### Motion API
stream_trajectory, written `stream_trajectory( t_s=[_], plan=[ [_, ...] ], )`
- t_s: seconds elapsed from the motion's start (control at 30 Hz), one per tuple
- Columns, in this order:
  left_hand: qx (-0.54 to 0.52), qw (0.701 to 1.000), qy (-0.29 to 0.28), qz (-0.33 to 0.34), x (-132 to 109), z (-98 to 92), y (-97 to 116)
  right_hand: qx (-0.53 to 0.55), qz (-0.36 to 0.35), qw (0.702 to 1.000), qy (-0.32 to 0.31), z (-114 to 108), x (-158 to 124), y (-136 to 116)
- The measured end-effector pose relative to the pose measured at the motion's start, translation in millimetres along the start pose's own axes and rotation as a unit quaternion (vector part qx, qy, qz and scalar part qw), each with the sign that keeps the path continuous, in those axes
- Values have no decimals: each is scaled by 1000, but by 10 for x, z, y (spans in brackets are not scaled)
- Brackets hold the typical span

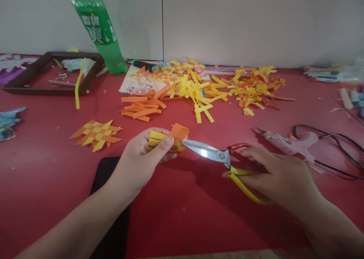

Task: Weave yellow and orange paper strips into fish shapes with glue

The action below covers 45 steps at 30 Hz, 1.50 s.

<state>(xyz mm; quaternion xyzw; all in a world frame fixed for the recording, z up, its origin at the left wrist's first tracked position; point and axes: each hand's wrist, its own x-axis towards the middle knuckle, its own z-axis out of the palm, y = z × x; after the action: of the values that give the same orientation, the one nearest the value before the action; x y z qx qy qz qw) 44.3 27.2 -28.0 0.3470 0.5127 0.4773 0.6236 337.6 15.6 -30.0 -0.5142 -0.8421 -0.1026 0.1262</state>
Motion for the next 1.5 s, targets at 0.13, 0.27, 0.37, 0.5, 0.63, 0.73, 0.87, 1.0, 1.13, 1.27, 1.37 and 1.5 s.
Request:
stream_trajectory(
  t_s=[0.13,0.27,0.37,0.5,0.63,0.73,0.87,1.0,1.13,1.27,1.37,1.5],
  plan=[
    [-10,1000,-4,-3,-3,0,6,-30,-30,999,26,-18,19,-7],
    [2,1000,-17,-4,-11,3,14,-40,-44,995,83,-19,52,-30],
    [4,1000,-19,-2,-17,1,16,-48,-51,994,86,-23,76,-49],
    [1,1000,-21,-5,-24,-4,17,-51,-52,994,81,-34,99,-66],
    [0,1000,-20,-7,-29,5,24,-53,-50,994,84,-28,106,-70],
    [0,1000,-17,-6,-29,9,23,-57,-46,994,85,-31,112,-72],
    [-5,1000,-21,-2,-22,-3,19,-59,-44,994,86,-47,111,-67],
    [-1,1000,-21,-2,-14,-7,19,-64,-42,994,84,-33,99,-55],
    [-2,1000,-21,2,-24,2,21,-65,-39,992,97,-14,98,-63],
    [5,1000,-30,2,-40,7,28,-64,-46,992,101,-16,90,-76],
    [7,999,-37,0,-45,8,38,-68,-40,992,96,-10,71,-76],
    [12,999,-39,0,-48,9,46,-60,-36,993,95,5,56,-76]
  ],
)
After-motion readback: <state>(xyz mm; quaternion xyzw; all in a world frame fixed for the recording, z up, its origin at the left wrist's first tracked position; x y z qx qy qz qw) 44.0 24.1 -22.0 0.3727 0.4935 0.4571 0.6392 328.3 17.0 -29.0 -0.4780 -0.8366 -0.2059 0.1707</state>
